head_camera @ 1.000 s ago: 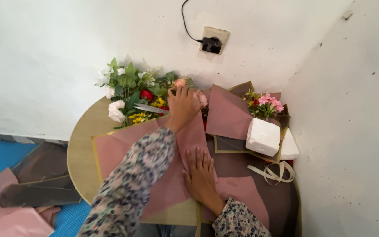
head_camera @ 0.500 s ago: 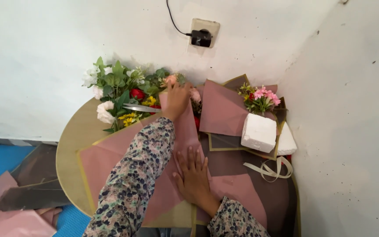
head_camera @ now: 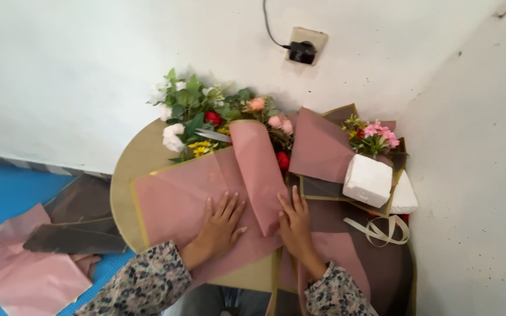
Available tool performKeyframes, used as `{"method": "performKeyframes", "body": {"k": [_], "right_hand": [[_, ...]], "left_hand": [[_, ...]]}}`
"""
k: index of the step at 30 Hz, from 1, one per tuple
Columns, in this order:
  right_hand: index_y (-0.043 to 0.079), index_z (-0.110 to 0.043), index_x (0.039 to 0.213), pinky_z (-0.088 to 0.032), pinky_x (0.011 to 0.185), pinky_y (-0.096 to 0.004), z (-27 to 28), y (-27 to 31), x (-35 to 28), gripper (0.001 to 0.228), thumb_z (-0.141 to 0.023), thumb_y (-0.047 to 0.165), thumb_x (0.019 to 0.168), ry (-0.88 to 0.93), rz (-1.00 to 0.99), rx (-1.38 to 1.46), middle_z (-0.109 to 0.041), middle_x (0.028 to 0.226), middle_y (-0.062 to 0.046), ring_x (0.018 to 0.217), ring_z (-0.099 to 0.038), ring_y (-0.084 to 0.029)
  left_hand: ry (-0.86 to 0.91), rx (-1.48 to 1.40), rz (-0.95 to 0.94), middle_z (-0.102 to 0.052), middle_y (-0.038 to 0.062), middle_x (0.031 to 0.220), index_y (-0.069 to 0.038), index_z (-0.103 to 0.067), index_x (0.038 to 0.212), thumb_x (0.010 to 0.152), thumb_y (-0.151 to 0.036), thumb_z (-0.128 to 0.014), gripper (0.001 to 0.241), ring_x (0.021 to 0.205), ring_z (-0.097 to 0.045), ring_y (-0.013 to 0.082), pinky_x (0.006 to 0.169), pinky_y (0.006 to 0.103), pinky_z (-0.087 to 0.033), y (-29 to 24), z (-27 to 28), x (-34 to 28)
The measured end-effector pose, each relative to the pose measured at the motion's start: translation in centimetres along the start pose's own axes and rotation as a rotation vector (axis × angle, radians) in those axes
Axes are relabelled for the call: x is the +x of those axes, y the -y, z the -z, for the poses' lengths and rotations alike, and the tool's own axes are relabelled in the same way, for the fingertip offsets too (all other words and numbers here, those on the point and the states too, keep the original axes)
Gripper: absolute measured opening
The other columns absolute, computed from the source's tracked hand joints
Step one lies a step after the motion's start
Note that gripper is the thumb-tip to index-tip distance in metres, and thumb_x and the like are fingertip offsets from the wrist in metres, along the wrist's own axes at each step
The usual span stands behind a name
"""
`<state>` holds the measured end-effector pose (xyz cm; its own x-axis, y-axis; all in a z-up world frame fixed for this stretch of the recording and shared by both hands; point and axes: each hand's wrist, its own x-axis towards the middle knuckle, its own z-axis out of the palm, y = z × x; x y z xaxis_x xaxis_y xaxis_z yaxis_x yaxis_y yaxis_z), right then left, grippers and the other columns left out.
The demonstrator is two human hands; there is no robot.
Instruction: The person is layering and folding multiple sheets of pink wrapping paper on a table to create a base for a flower bouquet.
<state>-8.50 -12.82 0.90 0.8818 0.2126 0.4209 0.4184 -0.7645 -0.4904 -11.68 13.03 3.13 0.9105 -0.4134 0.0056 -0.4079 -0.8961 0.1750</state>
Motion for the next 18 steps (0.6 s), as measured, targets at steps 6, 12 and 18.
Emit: {"method": "performKeyframes", "body": {"k": [6,12,18], "right_hand": [[0.018,-0.042,0.158,-0.027,0.117,-0.064,-1.1,3.8,-2.0,0.065,-0.061,0.024,0.096,0.154,-0.043,-0.006,-0.009,0.168,-0.031,0.145,-0.026,-0.058],[0.016,-0.050,0.153,-0.037,0.112,-0.063,0.0,6.5,-1.1,0.060,-0.058,0.039,0.098,0.151,-0.044,-0.239,-0.015,0.167,-0.030,0.139,-0.038,-0.056],[0.036,-0.041,0.159,-0.039,0.107,-0.062,1.7,5.5,-0.1,0.059,-0.042,0.055,0.103,0.383,-0.316,-0.232,-0.017,0.171,-0.014,0.142,-0.040,-0.047]], "left_hand": [[-0.209,-0.103,-0.020,-0.023,0.019,0.168,-0.005,-0.014,0.165,0.102,-0.056,-0.045,0.087,0.155,-0.016,0.0405,0.118,0.0713,-0.013,-0.1,-1.1,-0.4],[0.000,-0.077,-0.032,-0.018,0.021,0.169,-0.017,-0.013,0.167,0.083,-0.078,-0.059,0.113,0.157,-0.006,0.0415,0.118,0.0753,-0.006,-1.2,2.6,-1.1],[-0.010,-0.215,-0.002,0.001,0.022,0.172,-0.013,-0.009,0.167,0.090,-0.075,-0.053,0.108,0.157,0.002,0.0459,0.120,0.0721,-0.010,-1.2,2.8,-1.1]]}}
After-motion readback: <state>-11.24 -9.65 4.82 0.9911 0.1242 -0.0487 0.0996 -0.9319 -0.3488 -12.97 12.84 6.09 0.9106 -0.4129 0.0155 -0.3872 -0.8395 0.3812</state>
